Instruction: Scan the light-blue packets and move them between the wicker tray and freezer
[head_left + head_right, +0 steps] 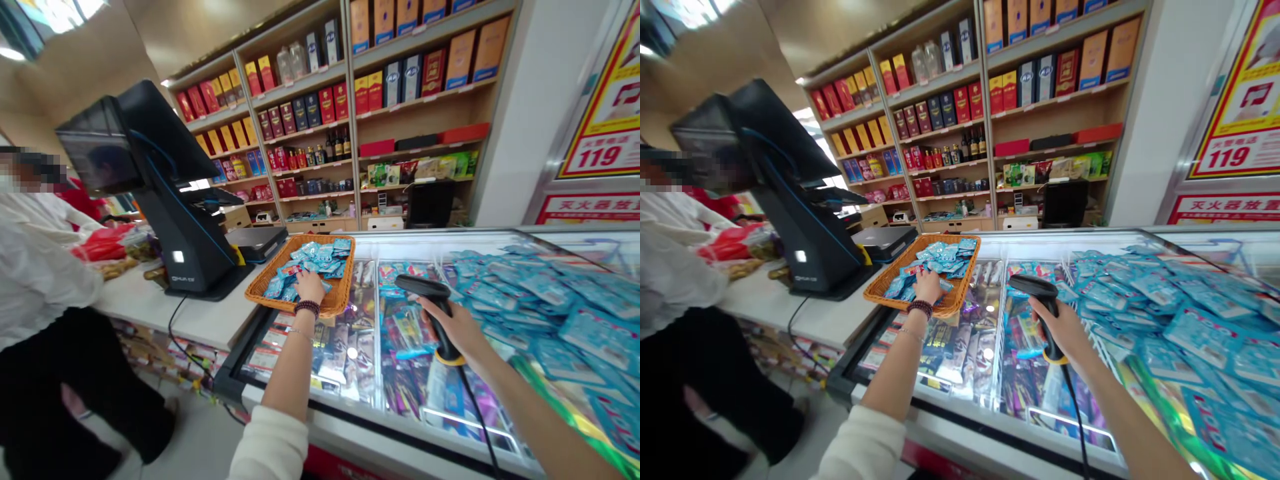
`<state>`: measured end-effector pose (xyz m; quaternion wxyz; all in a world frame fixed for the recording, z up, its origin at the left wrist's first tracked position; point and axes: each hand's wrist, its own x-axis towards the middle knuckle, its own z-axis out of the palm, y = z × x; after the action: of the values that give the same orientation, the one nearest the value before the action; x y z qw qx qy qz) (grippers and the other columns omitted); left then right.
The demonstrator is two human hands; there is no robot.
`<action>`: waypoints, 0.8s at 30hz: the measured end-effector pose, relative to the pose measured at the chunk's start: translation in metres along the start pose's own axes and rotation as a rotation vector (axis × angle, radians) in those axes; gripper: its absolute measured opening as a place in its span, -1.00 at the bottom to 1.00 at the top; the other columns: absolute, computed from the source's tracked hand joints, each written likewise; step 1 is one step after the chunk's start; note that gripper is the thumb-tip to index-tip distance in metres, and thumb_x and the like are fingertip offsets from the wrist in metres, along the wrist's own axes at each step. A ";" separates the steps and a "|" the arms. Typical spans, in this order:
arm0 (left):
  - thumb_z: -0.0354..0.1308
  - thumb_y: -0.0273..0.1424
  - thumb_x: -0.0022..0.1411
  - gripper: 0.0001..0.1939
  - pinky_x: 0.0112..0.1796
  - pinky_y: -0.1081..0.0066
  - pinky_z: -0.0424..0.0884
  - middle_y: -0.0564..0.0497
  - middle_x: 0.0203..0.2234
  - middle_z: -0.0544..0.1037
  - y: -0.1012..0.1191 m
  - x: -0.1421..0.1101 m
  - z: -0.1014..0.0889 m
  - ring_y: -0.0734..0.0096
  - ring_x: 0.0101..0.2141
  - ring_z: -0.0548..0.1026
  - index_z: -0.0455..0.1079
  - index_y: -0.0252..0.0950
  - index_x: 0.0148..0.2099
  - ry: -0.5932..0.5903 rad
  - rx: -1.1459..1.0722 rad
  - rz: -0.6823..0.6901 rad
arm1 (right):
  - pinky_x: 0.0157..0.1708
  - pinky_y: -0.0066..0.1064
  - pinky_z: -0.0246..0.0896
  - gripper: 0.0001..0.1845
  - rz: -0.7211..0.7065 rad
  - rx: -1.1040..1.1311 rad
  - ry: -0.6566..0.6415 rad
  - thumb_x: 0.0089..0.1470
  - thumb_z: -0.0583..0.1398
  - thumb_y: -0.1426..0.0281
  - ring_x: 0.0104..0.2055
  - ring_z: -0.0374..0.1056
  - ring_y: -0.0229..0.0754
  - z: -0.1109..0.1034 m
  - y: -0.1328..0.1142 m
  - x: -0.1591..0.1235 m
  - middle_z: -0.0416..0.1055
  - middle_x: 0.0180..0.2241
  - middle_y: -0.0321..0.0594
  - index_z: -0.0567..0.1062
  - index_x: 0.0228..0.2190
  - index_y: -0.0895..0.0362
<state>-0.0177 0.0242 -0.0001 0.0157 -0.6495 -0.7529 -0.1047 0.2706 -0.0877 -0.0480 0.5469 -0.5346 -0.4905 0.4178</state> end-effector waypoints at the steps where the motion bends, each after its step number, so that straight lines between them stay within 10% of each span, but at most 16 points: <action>1: 0.32 -0.42 0.18 -0.46 0.05 0.05 0.42 -0.48 0.23 0.37 0.000 0.000 -0.001 -0.21 0.24 0.32 0.37 -0.42 0.20 0.005 0.000 -0.006 | -0.73 -0.41 0.14 -0.42 -0.004 -0.006 0.000 -0.10 0.34 -0.15 -0.76 0.21 -0.27 0.000 -0.001 -0.001 0.31 -0.76 -0.31 0.40 -0.63 0.08; 10: 0.31 -0.29 0.25 -0.55 -0.01 0.21 0.44 -0.39 -0.03 0.60 -0.011 -0.003 -0.013 -0.10 0.07 0.56 0.42 -0.39 0.11 0.015 -0.165 -0.008 | -0.74 -0.42 0.13 -0.41 -0.024 0.016 0.023 -0.14 0.34 -0.18 -0.76 0.20 -0.28 0.000 -0.004 -0.003 0.32 -0.76 -0.33 0.39 -0.63 0.07; 15: 0.03 -0.32 0.43 -0.56 0.07 0.15 0.44 -0.32 0.00 0.57 0.030 -0.022 -0.007 0.04 0.05 0.54 0.25 -0.39 0.27 0.186 -0.713 0.180 | -0.74 -0.41 0.14 -0.41 0.001 0.038 0.037 -0.19 0.37 -0.18 -0.76 0.21 -0.27 0.001 -0.007 -0.004 0.31 -0.77 -0.32 0.39 -0.63 0.07; 19: 0.13 -0.40 0.32 -0.46 0.01 0.17 0.55 -0.20 0.07 0.50 0.084 -0.043 0.034 0.21 -0.04 0.53 0.22 -0.27 0.32 -0.065 -1.305 0.379 | -0.75 -0.40 0.13 -0.43 0.011 0.100 0.061 -0.21 0.41 -0.14 -0.75 0.22 -0.27 -0.002 -0.001 -0.001 0.35 -0.71 -0.33 0.39 -0.61 0.07; 24: 0.34 -0.41 0.13 -0.46 -0.04 0.13 0.60 -0.02 -0.19 0.51 0.118 -0.055 0.089 0.41 -0.24 0.52 0.34 -0.24 0.16 -0.352 -1.636 0.205 | -0.70 -0.39 0.16 -0.45 -0.021 0.067 0.048 -0.05 0.34 -0.13 -0.74 0.20 -0.28 -0.011 0.007 0.003 0.34 -0.73 -0.31 0.40 -0.61 0.07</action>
<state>0.1168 0.0025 -0.0801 -0.5680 -0.5283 -0.3683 -0.5125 0.2830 -0.0859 -0.0541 0.5805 -0.5206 -0.4684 0.4153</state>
